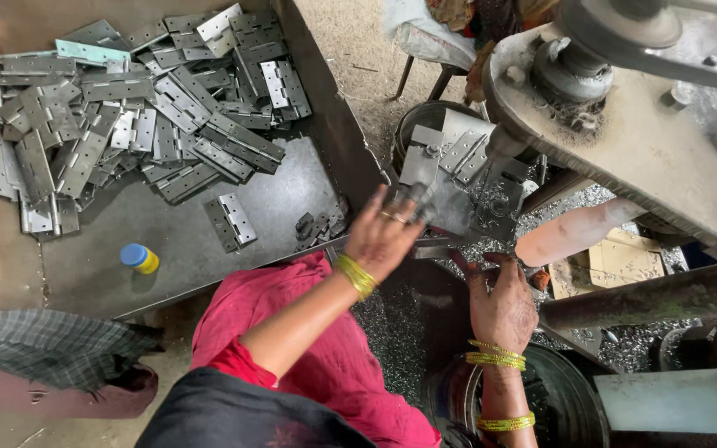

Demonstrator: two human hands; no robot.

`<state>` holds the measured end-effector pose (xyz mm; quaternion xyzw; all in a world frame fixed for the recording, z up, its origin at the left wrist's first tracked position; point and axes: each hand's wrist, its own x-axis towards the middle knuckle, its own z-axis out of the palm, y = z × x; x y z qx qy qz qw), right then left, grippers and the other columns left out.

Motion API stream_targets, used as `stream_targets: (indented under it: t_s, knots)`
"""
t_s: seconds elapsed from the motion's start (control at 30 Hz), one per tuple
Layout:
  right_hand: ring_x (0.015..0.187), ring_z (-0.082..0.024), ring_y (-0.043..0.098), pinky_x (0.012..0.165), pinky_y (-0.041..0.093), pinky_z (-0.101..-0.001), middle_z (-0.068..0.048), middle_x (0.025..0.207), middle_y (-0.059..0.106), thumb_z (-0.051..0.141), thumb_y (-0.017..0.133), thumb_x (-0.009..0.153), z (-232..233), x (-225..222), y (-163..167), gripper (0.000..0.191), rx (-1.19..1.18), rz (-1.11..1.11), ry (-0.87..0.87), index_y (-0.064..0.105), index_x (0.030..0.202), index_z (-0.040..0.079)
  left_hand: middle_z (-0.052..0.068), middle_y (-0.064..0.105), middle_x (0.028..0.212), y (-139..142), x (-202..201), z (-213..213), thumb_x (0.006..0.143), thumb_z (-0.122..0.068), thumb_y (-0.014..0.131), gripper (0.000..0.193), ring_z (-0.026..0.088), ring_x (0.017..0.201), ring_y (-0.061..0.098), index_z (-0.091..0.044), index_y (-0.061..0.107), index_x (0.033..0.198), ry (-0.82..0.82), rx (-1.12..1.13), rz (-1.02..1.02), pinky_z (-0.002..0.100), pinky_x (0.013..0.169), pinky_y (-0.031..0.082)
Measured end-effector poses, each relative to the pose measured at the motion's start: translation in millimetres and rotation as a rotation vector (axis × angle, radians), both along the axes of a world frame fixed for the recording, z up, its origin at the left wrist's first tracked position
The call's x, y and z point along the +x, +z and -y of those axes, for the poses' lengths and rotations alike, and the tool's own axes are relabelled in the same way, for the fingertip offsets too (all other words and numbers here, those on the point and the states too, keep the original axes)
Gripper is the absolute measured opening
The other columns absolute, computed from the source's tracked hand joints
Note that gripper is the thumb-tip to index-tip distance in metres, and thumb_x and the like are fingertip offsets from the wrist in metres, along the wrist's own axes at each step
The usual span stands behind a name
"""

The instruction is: The person repeatedly places metal hinge pieces into a press machine, operates the lever to punch holes, and removes the processed pieces. The cycle continues with multiple hinge units handled one at a time.

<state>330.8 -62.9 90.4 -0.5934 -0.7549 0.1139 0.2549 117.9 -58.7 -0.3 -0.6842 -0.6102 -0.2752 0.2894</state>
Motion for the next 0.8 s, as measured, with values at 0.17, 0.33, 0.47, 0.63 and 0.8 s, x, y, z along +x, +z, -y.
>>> stream_targets:
  t_s: [0.17, 0.33, 0.47, 0.63, 0.8]
  knots:
    - [0.106, -0.043, 0.065, 0.084, 0.05, -0.053, -0.018, 0.118, 0.069, 0.033, 0.07, 0.091, 1, 1, -2, 0.042, 0.061, 0.008, 0.023, 0.063, 0.125, 0.008, 0.025, 0.04, 0.158, -5, 75, -18, 0.096, -0.025, 0.066, 0.053, 0.038, 0.147, 0.044, -0.009, 0.055, 0.145, 0.07, -0.445, 0.1, 0.055, 0.131, 0.024]
    - [0.107, -0.042, 0.065, 0.085, 0.05, -0.0528, -0.017, 0.117, 0.07, 0.036, 0.07, 0.091, -1, 2, -3, 0.039, 0.023, 0.031, 0.013, 0.065, 0.12, 0.01, 0.018, 0.03, 0.163, 2, 86, -49, 0.085, -0.023, 0.054, 0.061, 0.038, 0.151, 0.026, -0.007, 0.055, 0.144, 0.098, -0.581, 0.133, 0.061, 0.114, 0.014]
    - [0.107, -0.042, 0.064, 0.085, 0.05, -0.0532, -0.017, 0.116, 0.07, 0.036, 0.07, 0.092, -1, 1, -2, 0.04, -0.027, 0.051, 0.024, 0.065, 0.122, 0.009, 0.026, 0.025, 0.165, 25, 77, -58, 0.105, -0.028, 0.048, 0.041, 0.041, 0.155, 0.019, -0.003, 0.064, 0.133, 0.188, -0.923, -0.114, 0.058, 0.126, 0.008]
    - [0.108, -0.041, 0.065, 0.087, 0.05, -0.0517, -0.017, 0.114, 0.071, 0.035, 0.069, 0.091, -1, 1, -2, 0.038, -0.03, 0.038, 0.025, 0.066, 0.121, 0.013, 0.028, 0.022, 0.164, 50, 72, -49, 0.102, -0.031, 0.046, 0.044, 0.05, 0.154, 0.011, -0.002, 0.064, 0.13, 0.102, -1.073, -0.153, 0.066, 0.119, 0.004]
    - [0.105, -0.043, 0.066, 0.085, 0.051, -0.0525, -0.02, 0.113, 0.072, 0.04, 0.067, 0.093, -11, 17, -39, 0.043, 0.046, 0.104, 0.062, 0.064, 0.124, 0.01, 0.026, 0.03, 0.163, 57, 65, -57, 0.101, -0.024, 0.045, 0.043, 0.043, 0.154, 0.018, -0.001, 0.062, 0.134, 0.186, -0.955, -0.151, 0.065, 0.121, 0.004]
